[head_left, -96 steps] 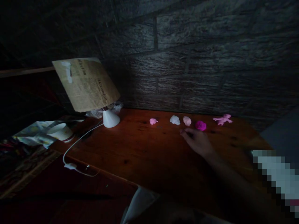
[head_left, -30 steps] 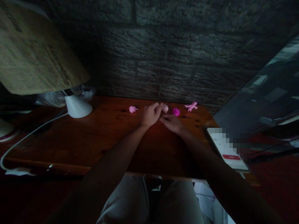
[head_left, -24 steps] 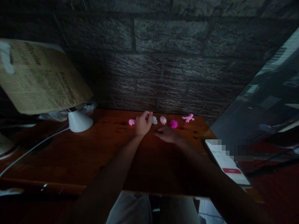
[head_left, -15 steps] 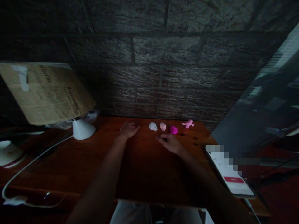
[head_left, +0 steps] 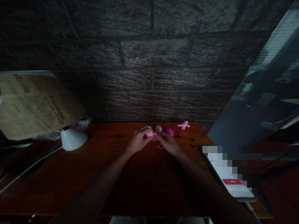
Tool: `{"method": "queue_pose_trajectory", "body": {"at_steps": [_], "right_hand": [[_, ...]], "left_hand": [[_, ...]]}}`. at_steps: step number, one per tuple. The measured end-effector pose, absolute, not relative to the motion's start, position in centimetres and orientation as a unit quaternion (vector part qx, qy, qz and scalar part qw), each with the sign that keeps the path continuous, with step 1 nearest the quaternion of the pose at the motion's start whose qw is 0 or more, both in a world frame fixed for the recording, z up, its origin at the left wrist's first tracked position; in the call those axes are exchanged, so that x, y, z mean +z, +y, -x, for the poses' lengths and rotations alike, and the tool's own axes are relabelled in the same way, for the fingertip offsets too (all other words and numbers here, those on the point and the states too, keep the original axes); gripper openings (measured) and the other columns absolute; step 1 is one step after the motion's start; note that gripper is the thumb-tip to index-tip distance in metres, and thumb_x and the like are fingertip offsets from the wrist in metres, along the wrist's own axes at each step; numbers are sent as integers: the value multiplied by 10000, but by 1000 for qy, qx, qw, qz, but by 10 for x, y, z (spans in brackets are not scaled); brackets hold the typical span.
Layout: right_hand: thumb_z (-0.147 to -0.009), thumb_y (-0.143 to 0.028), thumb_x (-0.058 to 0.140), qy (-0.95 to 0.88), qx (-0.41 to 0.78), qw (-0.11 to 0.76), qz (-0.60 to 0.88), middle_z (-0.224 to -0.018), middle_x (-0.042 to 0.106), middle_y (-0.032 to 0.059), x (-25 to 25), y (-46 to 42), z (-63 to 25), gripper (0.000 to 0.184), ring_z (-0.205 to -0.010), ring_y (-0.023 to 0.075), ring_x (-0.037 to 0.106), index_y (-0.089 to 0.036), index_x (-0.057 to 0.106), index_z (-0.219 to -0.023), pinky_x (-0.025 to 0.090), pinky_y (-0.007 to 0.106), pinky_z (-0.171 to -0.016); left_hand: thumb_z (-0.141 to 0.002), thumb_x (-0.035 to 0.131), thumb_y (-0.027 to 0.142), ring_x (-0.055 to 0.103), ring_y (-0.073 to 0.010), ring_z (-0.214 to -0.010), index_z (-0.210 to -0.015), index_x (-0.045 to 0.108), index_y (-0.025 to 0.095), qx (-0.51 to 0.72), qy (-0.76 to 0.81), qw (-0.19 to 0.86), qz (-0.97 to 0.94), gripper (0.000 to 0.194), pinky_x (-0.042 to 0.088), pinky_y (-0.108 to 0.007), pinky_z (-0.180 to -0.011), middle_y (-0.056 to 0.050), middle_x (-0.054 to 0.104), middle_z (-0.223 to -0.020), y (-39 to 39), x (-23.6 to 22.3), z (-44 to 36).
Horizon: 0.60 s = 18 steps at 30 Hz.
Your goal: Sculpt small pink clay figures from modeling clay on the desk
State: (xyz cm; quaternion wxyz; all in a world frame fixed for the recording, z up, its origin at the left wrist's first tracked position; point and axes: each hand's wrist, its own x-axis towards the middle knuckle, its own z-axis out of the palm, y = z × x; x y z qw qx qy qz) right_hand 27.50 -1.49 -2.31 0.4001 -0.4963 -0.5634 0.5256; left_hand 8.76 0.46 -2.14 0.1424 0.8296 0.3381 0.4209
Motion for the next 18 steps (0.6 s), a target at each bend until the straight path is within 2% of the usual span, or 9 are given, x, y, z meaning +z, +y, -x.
{"method": "queue_pose_trajectory", "body": {"at_steps": [3,5,7,10,12,15,18], "right_hand": [[-930,-507,673,-565,525,421,477,-907,769,47,-22,-17,-277,339,-521,74,618,-179,732,-994,449,186,-473],[-883,-528,718,-566,530,423,469,-849,755,36,-22,-19,-278,373,-538,86,625,-177,742,-1008,449,195,-486],[-839,-542,755,-570,540,422,453,-835,750,39,-20,-22,-280,406,-573,99,632,-177,756,-1017,460,214,-518],[-804,-529,788,-569,547,438,431,-834,744,38,-15,-25,-282,436,-626,115,625,-195,776,-1086,465,244,-570],[-785,-513,811,-558,544,448,438,-804,732,35,-12,-25,-284,440,-652,125,616,-200,789,-1094,449,253,-578],[-730,-527,842,-551,541,469,428,-860,750,44,-10,-25,-285,426,-704,137,621,-213,814,-1016,458,262,-605],[-685,-535,858,-549,554,477,405,-909,770,45,-11,-25,-283,416,-751,155,641,-228,823,-963,490,276,-639]], "left_hand": [[-916,633,194,683,-171,-799,-911,695,179,421,333,120,-835,64,551,-281,-731,-49,714,-873,3,-23,-101],[-905,636,175,675,-165,-761,-849,684,186,418,341,124,-833,74,554,-277,-702,-34,696,-822,-1,-25,-104],[-895,649,170,703,-177,-831,-924,708,201,428,342,142,-824,72,584,-302,-764,-44,727,-898,-7,-27,-103],[-872,716,218,726,-214,-1035,-1180,697,221,468,333,199,-794,309,607,-372,-926,-93,747,-1157,-17,-28,-98],[-870,739,282,735,-220,-1062,-1292,650,215,488,335,271,-759,436,621,-384,-942,-121,730,-1243,-19,-30,-95],[-934,656,328,768,-211,-997,-1311,642,180,483,341,385,-709,405,649,-357,-884,-134,764,-1172,-18,-35,-95],[-951,627,351,784,-219,-962,-1284,666,156,456,341,433,-699,389,660,-349,-845,-136,786,-1129,-16,-39,-97]]}}
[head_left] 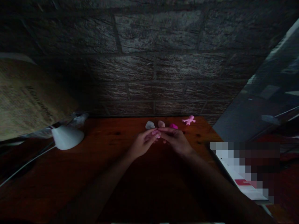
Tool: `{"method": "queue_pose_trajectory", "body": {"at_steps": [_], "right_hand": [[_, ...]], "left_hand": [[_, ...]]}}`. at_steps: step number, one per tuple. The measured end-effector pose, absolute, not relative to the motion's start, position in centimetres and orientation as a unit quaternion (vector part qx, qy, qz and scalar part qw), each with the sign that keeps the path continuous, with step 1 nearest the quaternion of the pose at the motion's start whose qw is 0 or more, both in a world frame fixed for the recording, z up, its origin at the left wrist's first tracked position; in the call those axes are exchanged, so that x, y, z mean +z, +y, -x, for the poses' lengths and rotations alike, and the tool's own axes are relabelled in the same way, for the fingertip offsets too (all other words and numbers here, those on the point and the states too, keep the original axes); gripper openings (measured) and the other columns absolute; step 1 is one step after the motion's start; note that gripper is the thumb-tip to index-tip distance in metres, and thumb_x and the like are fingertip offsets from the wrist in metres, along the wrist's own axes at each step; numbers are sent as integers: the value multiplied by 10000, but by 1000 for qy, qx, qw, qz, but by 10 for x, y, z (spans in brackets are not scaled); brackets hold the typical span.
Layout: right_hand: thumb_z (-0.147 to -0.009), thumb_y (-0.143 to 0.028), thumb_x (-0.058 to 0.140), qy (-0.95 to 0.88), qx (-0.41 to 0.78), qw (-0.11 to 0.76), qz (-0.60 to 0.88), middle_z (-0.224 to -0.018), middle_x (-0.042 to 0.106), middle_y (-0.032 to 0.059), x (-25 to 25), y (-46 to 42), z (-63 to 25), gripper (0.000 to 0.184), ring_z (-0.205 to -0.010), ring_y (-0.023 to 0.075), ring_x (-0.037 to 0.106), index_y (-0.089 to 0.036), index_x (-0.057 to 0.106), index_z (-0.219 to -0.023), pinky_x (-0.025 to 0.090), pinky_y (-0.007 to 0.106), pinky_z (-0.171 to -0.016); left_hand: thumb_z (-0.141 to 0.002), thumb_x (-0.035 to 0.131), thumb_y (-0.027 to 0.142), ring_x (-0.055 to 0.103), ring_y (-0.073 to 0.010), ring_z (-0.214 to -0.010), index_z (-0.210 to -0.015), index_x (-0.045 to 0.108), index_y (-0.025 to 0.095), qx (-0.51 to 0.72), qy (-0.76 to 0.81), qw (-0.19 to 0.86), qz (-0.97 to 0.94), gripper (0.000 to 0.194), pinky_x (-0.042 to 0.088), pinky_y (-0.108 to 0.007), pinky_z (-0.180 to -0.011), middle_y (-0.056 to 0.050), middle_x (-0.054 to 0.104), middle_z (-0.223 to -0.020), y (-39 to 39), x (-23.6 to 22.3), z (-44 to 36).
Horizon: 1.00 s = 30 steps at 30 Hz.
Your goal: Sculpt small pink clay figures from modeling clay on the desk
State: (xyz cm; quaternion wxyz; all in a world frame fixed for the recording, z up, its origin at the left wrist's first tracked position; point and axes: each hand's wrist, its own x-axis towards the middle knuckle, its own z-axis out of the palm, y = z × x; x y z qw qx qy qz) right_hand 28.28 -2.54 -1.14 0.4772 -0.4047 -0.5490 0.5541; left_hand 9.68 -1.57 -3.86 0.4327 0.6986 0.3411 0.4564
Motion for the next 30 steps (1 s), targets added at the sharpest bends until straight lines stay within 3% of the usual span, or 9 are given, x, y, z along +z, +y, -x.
{"method": "queue_pose_trajectory", "body": {"at_steps": [6,11,18,24,27,30], "right_hand": [[-722,-489,838,-534,560,469,426,-923,770,51,-15,-28,-279,337,-756,166,644,-251,814,-959,461,264,-578],[-725,-571,828,-500,582,466,441,-898,760,54,-18,-29,-277,438,-630,122,582,-220,786,-984,400,247,-539],[-731,-670,805,-476,647,417,425,-969,774,100,-23,-25,-278,506,-675,131,621,-192,785,-896,436,244,-573],[-655,-594,877,-483,640,429,415,-865,730,54,-26,-22,-282,455,-666,118,561,-208,796,-882,400,238,-566],[-678,-532,870,-510,615,447,402,-864,724,44,-24,-22,-283,406,-655,113,518,-220,813,-931,394,246,-574],[-717,-496,841,-546,584,459,388,-876,733,40,-22,-23,-284,373,-658,117,512,-226,820,-973,419,262,-607]], "left_hand": [[-915,663,388,786,-198,-880,-1193,713,173,459,353,408,-706,355,660,-319,-796,-107,807,-1043,-18,-38,-98],[-902,673,395,775,-194,-860,-1125,730,190,475,377,357,-711,308,646,-319,-796,-91,812,-1006,-18,-33,-94],[-916,658,383,750,-190,-864,-1080,756,226,451,402,273,-749,248,618,-298,-766,-60,809,-1012,-22,-18,-89],[-918,674,358,755,-180,-897,-1202,719,223,424,378,300,-766,318,619,-290,-797,-78,791,-1119,-20,-28,-90],[-936,645,388,765,-184,-897,-1306,665,198,432,379,336,-746,416,632,-301,-802,-112,772,-1183,-18,-33,-92],[-946,623,412,767,-193,-898,-1267,682,186,434,380,363,-732,397,638,-311,-797,-113,783,-1133,-18,-35,-95]]}}
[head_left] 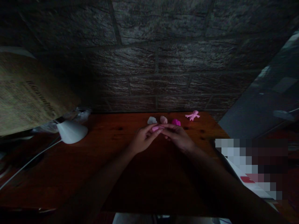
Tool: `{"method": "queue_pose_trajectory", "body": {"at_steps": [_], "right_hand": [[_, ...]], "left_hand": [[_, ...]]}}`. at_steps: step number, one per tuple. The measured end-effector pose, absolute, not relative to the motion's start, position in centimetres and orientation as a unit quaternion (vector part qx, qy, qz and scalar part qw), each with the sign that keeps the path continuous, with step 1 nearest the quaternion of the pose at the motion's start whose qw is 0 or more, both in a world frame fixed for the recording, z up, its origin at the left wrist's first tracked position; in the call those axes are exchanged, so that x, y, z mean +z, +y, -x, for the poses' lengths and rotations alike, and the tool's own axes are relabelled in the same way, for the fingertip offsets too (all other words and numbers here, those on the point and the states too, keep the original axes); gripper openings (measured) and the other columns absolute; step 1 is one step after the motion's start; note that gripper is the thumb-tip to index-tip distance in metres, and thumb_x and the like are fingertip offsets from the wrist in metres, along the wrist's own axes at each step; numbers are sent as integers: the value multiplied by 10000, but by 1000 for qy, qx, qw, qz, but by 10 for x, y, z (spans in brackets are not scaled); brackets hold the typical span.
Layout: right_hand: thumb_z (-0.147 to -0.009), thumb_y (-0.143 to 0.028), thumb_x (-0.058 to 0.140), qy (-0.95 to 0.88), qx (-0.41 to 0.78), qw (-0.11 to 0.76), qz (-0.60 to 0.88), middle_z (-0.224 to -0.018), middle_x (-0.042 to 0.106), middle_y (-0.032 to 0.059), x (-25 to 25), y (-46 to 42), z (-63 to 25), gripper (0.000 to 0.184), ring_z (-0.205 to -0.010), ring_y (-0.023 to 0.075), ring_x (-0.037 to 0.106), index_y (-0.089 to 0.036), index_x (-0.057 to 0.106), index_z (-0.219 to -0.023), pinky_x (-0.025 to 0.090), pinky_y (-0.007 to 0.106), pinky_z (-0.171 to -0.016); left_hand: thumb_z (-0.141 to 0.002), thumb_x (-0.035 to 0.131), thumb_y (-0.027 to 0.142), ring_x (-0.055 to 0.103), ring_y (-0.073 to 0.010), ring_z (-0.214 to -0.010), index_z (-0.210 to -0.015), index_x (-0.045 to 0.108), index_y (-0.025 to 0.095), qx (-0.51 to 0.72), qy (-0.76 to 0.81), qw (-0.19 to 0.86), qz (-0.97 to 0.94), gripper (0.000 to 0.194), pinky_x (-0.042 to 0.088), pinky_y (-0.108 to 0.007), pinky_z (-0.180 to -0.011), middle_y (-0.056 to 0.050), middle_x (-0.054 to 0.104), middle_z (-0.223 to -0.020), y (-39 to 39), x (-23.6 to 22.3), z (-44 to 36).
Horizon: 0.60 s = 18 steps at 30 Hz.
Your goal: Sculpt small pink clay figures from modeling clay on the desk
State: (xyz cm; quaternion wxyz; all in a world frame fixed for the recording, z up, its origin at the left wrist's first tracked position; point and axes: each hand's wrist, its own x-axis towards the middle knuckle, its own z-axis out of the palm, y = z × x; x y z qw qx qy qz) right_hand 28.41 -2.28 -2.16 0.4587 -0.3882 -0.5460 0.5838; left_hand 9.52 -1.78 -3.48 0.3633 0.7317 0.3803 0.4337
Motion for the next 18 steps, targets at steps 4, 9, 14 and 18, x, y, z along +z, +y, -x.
{"method": "queue_pose_trajectory", "body": {"at_steps": [4,9,14,18], "right_hand": [[-741,-490,818,-575,562,463,372,-906,758,40,-17,-24,-284,329,-692,134,569,-243,826,-958,459,279,-636],[-780,-478,788,-587,555,463,366,-874,758,28,-13,-27,-284,281,-709,142,587,-256,824,-948,470,275,-639],[-741,-456,837,-526,602,460,387,-844,750,25,-12,-27,-286,337,-664,126,605,-258,805,-1011,428,247,-576],[-765,-496,837,-485,649,443,384,-954,764,64,-13,-24,-288,386,-814,168,690,-242,780,-1051,474,243,-605]], "left_hand": [[-936,627,416,762,-182,-828,-1170,709,187,425,372,418,-711,338,632,-282,-705,-91,795,-1031,-19,-33,-98],[-925,638,397,747,-169,-785,-1126,713,186,435,370,410,-711,301,621,-271,-687,-76,792,-956,-22,-30,-96],[-923,644,364,752,-176,-824,-1155,725,207,440,389,324,-742,292,615,-281,-738,-73,804,-998,-25,-25,-91],[-915,671,353,757,-189,-882,-1188,730,238,421,417,242,-769,303,610,-287,-776,-69,803,-1100,-27,-22,-88]]}}
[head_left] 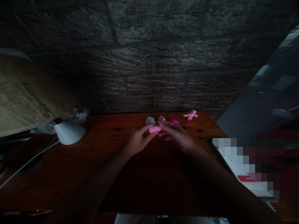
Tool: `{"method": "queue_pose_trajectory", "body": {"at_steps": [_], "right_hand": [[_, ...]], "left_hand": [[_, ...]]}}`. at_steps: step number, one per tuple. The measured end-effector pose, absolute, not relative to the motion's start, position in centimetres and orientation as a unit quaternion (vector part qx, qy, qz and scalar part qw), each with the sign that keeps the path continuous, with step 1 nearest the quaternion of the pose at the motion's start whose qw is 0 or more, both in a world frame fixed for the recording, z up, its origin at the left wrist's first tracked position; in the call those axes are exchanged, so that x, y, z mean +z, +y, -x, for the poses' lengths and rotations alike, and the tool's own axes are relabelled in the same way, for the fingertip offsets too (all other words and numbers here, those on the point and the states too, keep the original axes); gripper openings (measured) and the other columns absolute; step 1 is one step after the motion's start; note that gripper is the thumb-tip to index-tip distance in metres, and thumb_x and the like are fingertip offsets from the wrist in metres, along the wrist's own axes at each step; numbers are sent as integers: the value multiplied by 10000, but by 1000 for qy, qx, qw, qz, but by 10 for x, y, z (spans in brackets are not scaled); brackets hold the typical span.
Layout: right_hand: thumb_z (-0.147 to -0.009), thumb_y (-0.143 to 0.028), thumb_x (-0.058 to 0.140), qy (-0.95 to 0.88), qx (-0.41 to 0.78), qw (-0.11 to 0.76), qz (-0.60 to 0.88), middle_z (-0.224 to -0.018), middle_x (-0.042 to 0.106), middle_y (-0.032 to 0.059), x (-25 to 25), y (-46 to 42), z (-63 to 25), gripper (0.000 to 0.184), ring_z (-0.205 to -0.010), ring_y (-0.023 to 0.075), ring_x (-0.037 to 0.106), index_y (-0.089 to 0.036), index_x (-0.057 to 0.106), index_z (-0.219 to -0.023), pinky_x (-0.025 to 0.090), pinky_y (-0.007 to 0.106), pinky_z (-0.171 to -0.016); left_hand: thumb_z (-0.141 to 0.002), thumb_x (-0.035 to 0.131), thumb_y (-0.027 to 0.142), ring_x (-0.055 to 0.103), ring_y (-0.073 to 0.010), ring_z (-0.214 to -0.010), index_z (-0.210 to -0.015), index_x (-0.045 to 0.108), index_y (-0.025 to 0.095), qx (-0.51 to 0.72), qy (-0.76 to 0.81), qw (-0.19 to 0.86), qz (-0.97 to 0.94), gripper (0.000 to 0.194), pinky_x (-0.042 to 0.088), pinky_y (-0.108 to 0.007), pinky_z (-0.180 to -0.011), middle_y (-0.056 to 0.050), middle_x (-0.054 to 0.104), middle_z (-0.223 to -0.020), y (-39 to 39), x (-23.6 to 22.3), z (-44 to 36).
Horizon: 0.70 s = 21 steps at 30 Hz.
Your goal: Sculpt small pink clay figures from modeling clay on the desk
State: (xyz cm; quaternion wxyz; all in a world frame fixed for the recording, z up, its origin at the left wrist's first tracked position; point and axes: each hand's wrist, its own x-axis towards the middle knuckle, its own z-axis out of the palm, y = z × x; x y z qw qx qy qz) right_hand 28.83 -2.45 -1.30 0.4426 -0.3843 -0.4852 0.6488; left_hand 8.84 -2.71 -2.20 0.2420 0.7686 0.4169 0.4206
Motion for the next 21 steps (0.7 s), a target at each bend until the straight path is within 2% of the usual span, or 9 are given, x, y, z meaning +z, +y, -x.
{"method": "queue_pose_trajectory", "body": {"at_steps": [5,10,13,18,21], "right_hand": [[-795,-525,820,-496,654,401,407,-1001,772,98,-17,-25,-288,359,-917,209,714,-208,784,-959,563,298,-720],[-648,-535,908,-496,653,413,396,-997,781,79,-19,-25,-287,424,-903,204,706,-216,811,-911,583,328,-782],[-618,-533,919,-513,637,425,387,-975,785,71,-18,-24,-287,432,-894,196,702,-216,824,-895,569,311,-773],[-713,-454,870,-545,596,437,396,-935,790,42,-18,-24,-289,280,-800,160,669,-257,836,-909,537,301,-732],[-755,-413,840,-565,569,446,398,-889,788,25,-20,-23,-290,233,-722,140,637,-262,839,-932,522,299,-709]], "left_hand": [[-917,691,376,756,-180,-824,-1154,743,241,391,402,225,-797,277,600,-268,-732,-53,811,-1050,-27,-28,-91],[-896,734,394,763,-187,-829,-1286,686,213,394,407,206,-798,432,612,-281,-756,-68,808,-1062,-25,-31,-92],[-913,720,359,765,-176,-809,-1245,711,214,395,402,190,-804,362,616,-265,-746,-56,813,-1038,-25,-31,-91],[-912,729,288,771,-200,-990,-1249,716,241,415,372,186,-809,340,628,-303,-878,-65,790,-1174,-26,-30,-91],[-910,733,272,764,-211,-1034,-1259,715,253,423,371,177,-807,350,632,-320,-888,-70,778,-1211,-27,-30,-92]]}}
